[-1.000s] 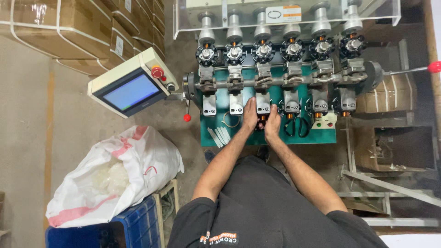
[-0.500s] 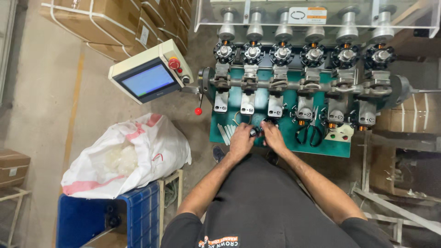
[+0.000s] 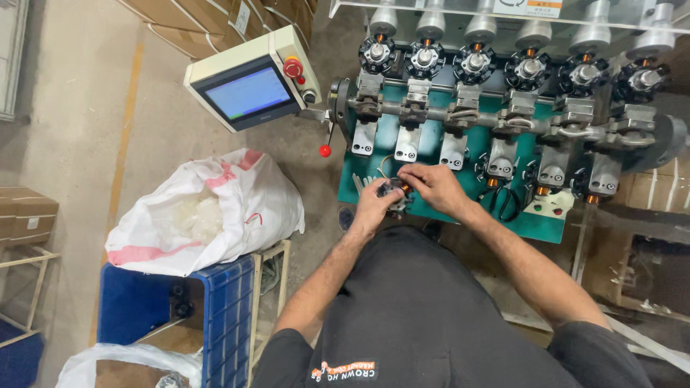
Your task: The person unwraps plastic film from spools of white material in a box and places the unwrapped spools into a blue bin. They carry the spools to a multi-station twisting machine, seat each spool onto a station, pull the machine lever, and use scissors to trim ends before loading more spools.
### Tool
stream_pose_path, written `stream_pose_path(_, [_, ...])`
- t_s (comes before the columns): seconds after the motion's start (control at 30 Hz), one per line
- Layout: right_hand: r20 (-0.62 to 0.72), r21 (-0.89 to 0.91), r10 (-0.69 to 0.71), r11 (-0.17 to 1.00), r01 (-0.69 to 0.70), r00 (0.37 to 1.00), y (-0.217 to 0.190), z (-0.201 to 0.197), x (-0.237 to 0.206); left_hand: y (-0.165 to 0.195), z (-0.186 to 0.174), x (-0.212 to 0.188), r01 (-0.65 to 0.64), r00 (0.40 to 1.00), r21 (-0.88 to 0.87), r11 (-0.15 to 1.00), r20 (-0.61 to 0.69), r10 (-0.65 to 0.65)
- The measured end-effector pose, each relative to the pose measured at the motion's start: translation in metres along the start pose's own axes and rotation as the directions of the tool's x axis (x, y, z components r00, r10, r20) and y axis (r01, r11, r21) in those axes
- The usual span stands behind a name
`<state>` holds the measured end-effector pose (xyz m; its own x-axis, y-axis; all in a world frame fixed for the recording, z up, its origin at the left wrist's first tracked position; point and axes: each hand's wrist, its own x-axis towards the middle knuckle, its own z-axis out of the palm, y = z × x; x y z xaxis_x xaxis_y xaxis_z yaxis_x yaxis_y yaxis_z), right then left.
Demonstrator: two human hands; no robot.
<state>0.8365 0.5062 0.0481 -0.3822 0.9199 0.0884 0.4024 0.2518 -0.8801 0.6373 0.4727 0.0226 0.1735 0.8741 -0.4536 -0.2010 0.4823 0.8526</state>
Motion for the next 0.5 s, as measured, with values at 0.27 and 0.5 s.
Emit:
stream_pose_path(0.27, [-0.142,-0.440,-0.250,0.883,0.165,0.958,-0.053,0.005,0.007,0.024,-0.014,0.004,0.255,0.956,-0.511,0.821,0.005,-0.294])
stream_pose_path(0.5, [-0.260,-0.416,-0.208,0.905,0.085,0.943,-0.079,0.019,-0.004,0.017,-0.012,-0.004,0.120,0.992,-0.253,0.960,0.008,-0.122])
